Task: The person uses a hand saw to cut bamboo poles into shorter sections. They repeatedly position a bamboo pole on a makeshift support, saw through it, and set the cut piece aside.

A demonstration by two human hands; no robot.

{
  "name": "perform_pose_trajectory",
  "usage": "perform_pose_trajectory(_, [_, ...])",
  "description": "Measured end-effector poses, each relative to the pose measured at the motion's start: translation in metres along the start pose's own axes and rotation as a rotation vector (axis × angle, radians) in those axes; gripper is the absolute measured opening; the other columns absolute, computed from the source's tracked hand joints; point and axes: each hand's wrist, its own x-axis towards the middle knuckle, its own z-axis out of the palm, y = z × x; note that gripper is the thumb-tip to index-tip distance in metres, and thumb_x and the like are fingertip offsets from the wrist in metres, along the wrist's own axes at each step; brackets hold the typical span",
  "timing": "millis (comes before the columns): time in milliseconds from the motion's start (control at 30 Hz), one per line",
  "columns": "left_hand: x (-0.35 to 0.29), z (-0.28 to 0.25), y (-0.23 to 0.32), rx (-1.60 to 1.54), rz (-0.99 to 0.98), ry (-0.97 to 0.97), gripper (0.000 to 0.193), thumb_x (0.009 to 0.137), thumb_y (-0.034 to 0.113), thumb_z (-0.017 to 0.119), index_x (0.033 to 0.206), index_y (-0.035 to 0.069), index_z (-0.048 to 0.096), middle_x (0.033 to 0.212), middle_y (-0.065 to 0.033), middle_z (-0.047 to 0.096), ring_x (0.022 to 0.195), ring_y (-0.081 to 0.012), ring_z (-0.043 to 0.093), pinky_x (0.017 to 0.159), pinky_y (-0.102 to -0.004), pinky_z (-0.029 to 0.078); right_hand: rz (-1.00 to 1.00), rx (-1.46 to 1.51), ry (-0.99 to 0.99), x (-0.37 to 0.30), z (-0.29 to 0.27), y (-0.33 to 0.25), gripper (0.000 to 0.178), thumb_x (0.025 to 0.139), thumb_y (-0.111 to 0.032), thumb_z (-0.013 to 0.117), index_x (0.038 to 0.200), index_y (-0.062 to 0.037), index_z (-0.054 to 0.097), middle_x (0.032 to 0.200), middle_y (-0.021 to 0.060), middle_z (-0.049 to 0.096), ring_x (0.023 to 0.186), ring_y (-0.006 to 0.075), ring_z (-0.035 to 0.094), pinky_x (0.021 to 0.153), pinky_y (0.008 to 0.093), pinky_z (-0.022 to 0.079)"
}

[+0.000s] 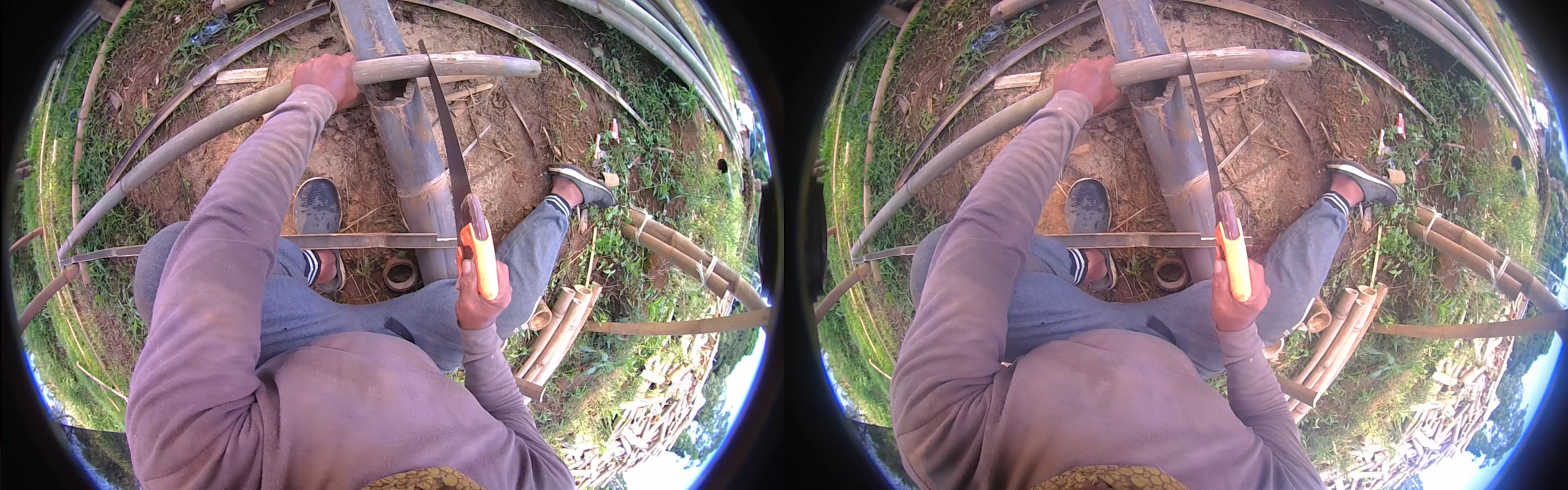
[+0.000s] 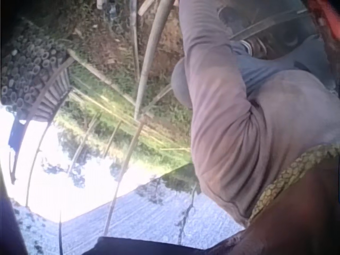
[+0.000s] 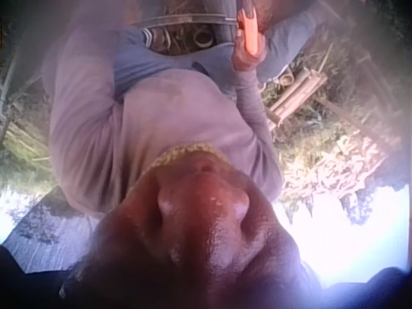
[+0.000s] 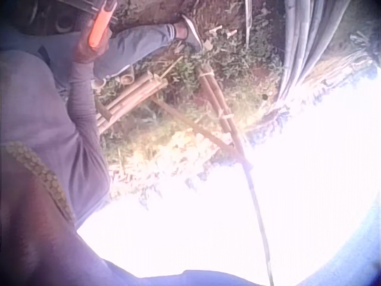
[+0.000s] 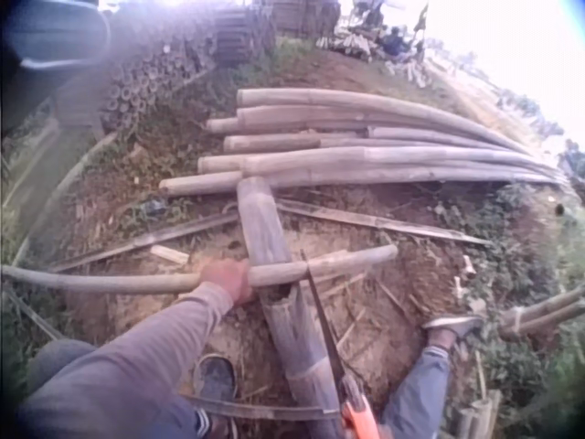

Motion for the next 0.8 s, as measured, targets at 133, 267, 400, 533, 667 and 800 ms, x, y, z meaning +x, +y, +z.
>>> perform_pose_trajectory(133, [0.015,-0.014,-0.004,-0.028,0.079,-0.121,0.041,0.084,0.03,0.08,0.119,0.01,0.075,0.107,-0.0123,0.079,0.102,-0.0295,0.077,0.087,-0.0434,0.06,0.141,0.062,-0.003,0.038,0.014,-0.015,0.021,0.094,-0.007,0.081,0.107,0.0033,0.069,0.086,0.0096,0.073,0.071,0.0147,0.067,0.069,0.0295,0.054])
perform_pose_trajectory(267, [0.053,-0.009,-0.033,-0.472,0.071,-0.67,0.046,0.072,0.029,0.089,0.106,0.0,0.075,0.077,-0.0074,0.071,0.065,-0.0168,0.065,0.063,-0.0349,0.053,0.006,0.061,0.007,0.025,0.016,0.0,0.019,0.098,-0.011,0.078,0.106,0.0018,0.067,0.078,0.0039,0.068,0.062,0.009,0.061,0.06,0.0252,0.049])
perform_pose_trajectory(400, [0.051,-0.002,-0.032,-0.316,0.161,-0.425,0.046,0.077,0.031,0.084,0.113,0.005,0.075,0.092,-0.0124,0.077,0.082,-0.0267,0.074,0.076,-0.0409,0.059,0.011,0.072,0.03,0.021,0.026,0.0,0.019,0.1,-0.013,0.076,0.108,0.001,0.065,0.075,0.0007,0.066,0.059,0.0058,0.059,0.055,0.0232,0.047])
perform_pose_trajectory(533, [0.012,0.01,0.0,-0.009,0.046,-0.021,0.042,0.084,0.034,0.077,0.121,0.013,0.073,0.112,-0.0167,0.077,0.106,-0.0374,0.075,0.093,-0.0489,0.059,0.116,0.152,0.043,0.026,0.027,-0.025,0.018,0.1,-0.012,0.076,0.107,0.0009,0.065,0.075,0.0009,0.066,0.059,0.0059,0.058,0.054,0.0229,0.046])
perform_pose_trajectory(667, [0.011,-0.002,-0.002,0.024,0.019,-0.031,0.038,0.09,0.031,0.073,0.123,0.014,0.071,0.116,-0.017,0.077,0.111,-0.0385,0.074,0.095,-0.0505,0.058,0.035,0.007,-0.006,0.022,0.018,-0.034,0.018,0.1,-0.011,0.076,0.107,0.0013,0.065,0.075,0.0021,0.067,0.057,0.0062,0.058,0.054,0.0226,0.046])
perform_pose_trajectory(800, [0.007,0.003,-0.001,0.024,0.015,-0.022,0.035,0.091,0.028,0.069,0.124,0.014,0.071,0.116,-0.017,0.077,0.11,-0.0382,0.074,0.095,-0.0511,0.059,0.056,0.056,0.012,0.007,-0.001,-0.038,0.017,0.1,-0.011,0.076,0.105,0.0019,0.065,0.077,0.004,0.068,0.057,0.007,0.059,0.052,0.0229,0.046])
